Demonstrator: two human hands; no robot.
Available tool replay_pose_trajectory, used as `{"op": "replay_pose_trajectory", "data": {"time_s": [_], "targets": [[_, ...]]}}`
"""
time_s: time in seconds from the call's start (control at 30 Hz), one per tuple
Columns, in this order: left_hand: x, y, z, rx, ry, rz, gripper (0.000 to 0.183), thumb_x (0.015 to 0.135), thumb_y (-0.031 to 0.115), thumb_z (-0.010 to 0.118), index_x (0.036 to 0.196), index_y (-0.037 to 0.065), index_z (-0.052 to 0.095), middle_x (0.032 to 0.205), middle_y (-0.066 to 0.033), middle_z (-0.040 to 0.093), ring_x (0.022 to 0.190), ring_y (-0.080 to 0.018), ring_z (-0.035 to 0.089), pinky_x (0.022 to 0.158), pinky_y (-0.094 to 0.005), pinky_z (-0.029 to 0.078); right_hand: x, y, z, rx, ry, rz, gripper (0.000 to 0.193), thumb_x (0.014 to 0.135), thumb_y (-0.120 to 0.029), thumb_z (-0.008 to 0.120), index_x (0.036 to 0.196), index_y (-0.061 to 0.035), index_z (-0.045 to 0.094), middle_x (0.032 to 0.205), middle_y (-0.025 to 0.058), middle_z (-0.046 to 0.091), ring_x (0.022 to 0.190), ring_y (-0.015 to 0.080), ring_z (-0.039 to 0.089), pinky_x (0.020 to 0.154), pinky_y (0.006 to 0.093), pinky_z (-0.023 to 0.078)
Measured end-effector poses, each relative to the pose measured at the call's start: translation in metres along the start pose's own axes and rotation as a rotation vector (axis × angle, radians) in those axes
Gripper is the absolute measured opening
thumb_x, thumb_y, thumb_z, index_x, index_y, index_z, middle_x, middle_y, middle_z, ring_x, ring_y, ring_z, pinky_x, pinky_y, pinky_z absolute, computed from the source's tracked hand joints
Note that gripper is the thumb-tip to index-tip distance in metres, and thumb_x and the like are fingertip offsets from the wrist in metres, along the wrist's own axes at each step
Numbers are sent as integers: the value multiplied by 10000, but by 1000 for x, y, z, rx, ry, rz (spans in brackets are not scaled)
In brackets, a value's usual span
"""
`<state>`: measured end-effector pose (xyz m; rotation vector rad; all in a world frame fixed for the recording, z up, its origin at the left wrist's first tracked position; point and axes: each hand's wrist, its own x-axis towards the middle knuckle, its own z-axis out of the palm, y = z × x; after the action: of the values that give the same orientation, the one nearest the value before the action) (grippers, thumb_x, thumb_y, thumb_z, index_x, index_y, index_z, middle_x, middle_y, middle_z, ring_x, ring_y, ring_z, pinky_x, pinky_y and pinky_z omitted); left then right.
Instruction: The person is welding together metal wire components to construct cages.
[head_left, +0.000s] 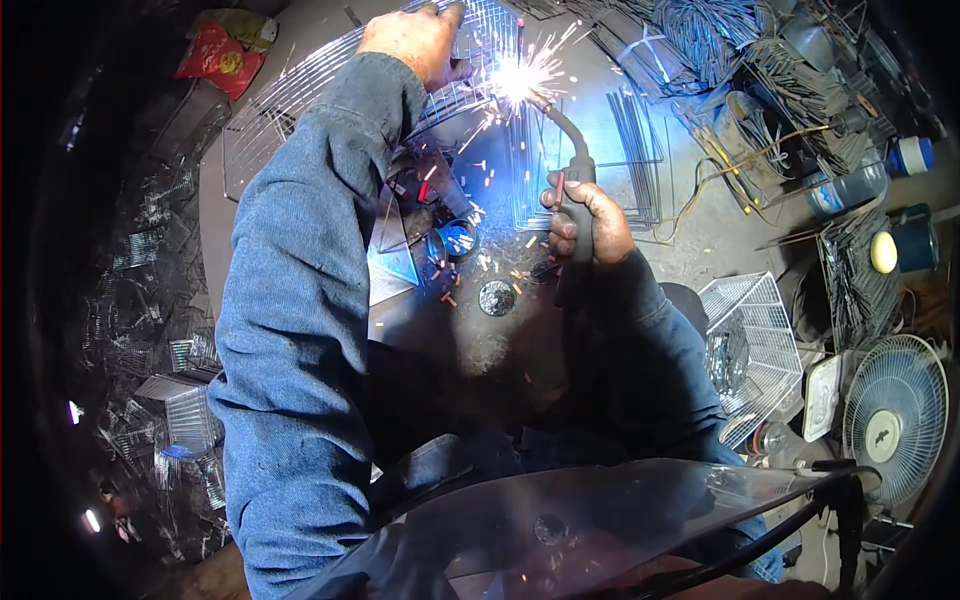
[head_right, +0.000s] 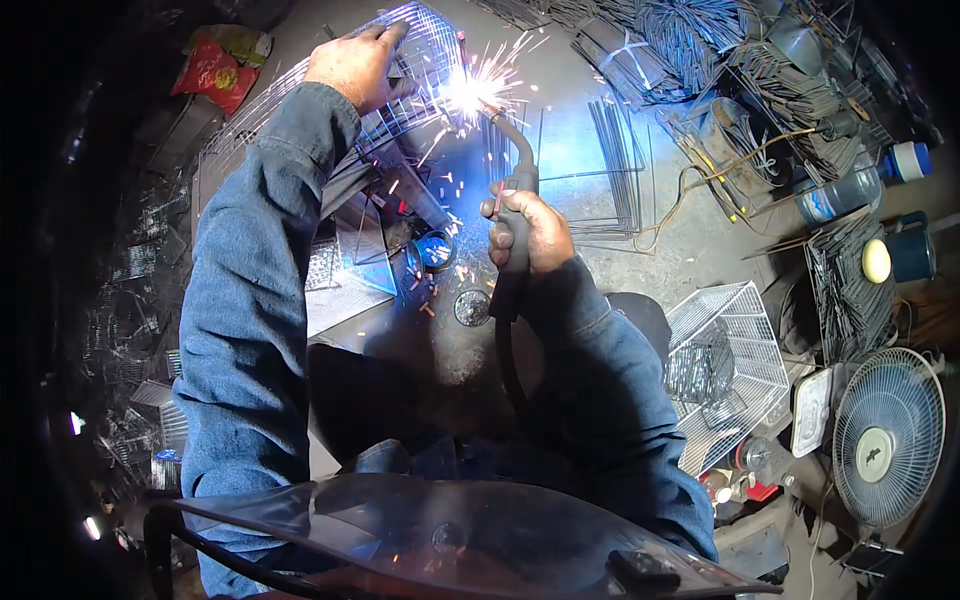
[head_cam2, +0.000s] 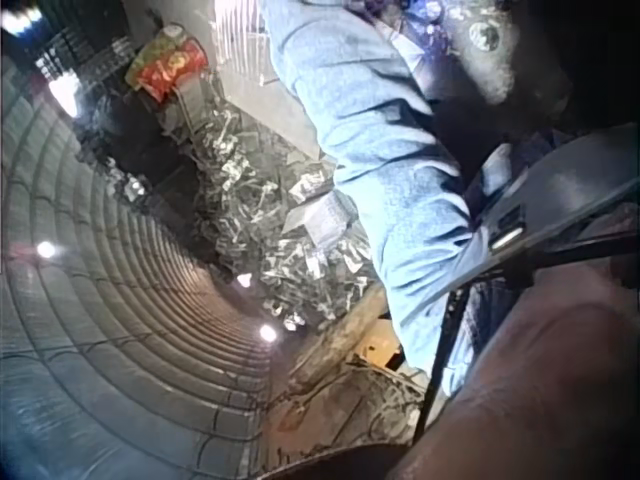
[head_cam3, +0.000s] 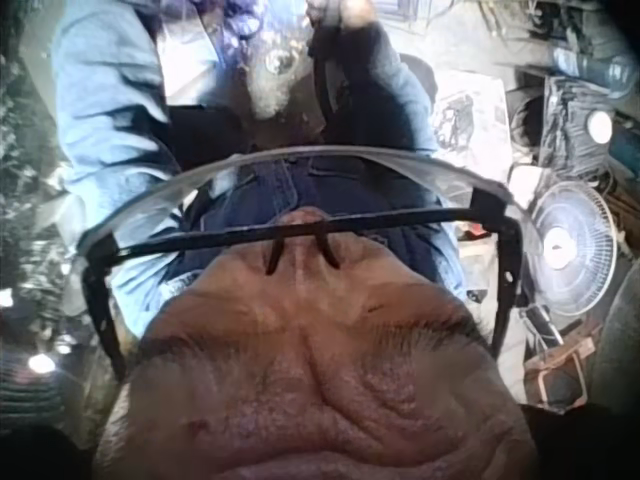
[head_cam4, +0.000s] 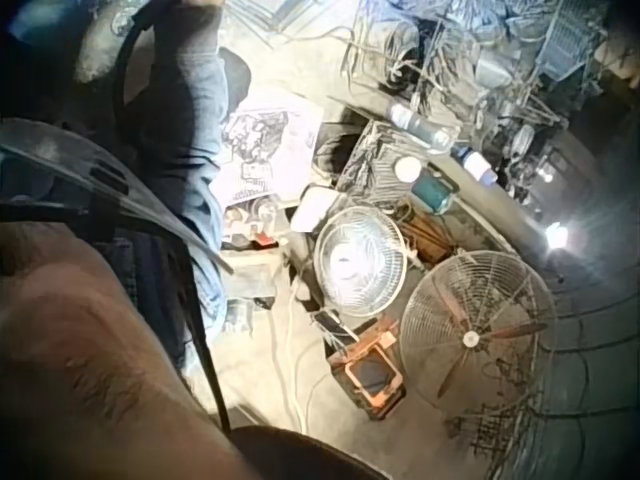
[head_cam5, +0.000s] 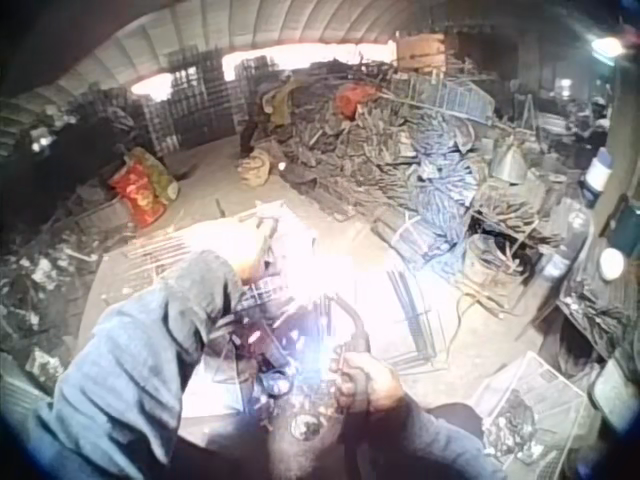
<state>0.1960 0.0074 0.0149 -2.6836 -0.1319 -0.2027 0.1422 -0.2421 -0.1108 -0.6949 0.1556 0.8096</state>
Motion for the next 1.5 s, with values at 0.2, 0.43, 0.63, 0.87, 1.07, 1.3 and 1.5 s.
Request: {"op": "replay_pose_trajectory", "data": {"time_s": [0.2, 0.43, 0.63, 0.87, 1.07, 1.3, 1.5], "targets": [[1, -4, 6, 33, 66, 26, 732, 746, 481, 709, 1345, 151, 446, 1223, -139, 596, 1081, -310, 608, 888, -437, 506, -10, 6, 13, -435, 94, -189, 205, 857, -174, 571, 971, -10, 527, 675, 71, 552, 491, 130, 483, 446, 272, 424], [-1, 0, 4, 25, 80, 7, 833, 718, 590, 691, 1378, 168, 409, 1300, -138, 542, 1111, -337, 588, 902, -446, 502, -10, 3, -1, -738, 135, -300, 210, 807, -166, 605, 911, -2, 526, 587, 85, 554, 486, 154, 550, 444, 308, 443], [18, -33, -11, -320, -72, -77, 844, 754, 599, 657, 1395, 112, 405, 1306, -183, 542, 1161, -361, 552, 957, -416, 460, -89, 27, -20, -1698, 62, -469, 350, 802, -143, 629, 1100, 19, 543, 884, 212, 627, 797, 367, 637, 701, 414, 523], [-73, -169, 1, -351, -114, -28, 407, 947, 287, 567, 1210, -23, 594, 1189, -177, 630, 1121, -204, 580, 978, -298, 404, -233, -5, -176, -700, 456, -509, 215, 902, -110, 564, 1054, 40, 593, 895, 126, 672, 835, 178, 642, 754, 314, 519], [-118, -169, 16, -783, -110, 31, 453, 960, 324, 559, 1267, -10, 557, 1193, -87, 620, 1101, -147, 541, 982, -285, 392, -184, 16, -440, -1162, 1443, 141, 913, 664, -492, 780, 1305, 62, 438, 1242, 267, 544, 1137, 354, 553, 1014, 371, 408], [-112, -154, 5, -748, -173, -199, 467, 953, 349, 564, 1257, -6, 568, 1195, -90, 622, 1097, -143, 543, 985, -290, 393, -169, 39, -481, -1051, 1482, 431, 844, 705, -443, 778, 1316, 18, 424, 1388, 312, 368, 1279, 474, 383, 1039, 441, 387], [-114, -134, -1, -669, -122, -107, 469, 955, 352, 557, 1266, 0, 562, 1241, -97, 606, 1163, -155, 516, 1018, -306, 367, -166, 5, -425, -1651, 1492, 90, 710, 717, -359, 756, 1294, -67, 464, 1315, 267, 429, 1259, 430, 402, 1057, 469, 349]]}}
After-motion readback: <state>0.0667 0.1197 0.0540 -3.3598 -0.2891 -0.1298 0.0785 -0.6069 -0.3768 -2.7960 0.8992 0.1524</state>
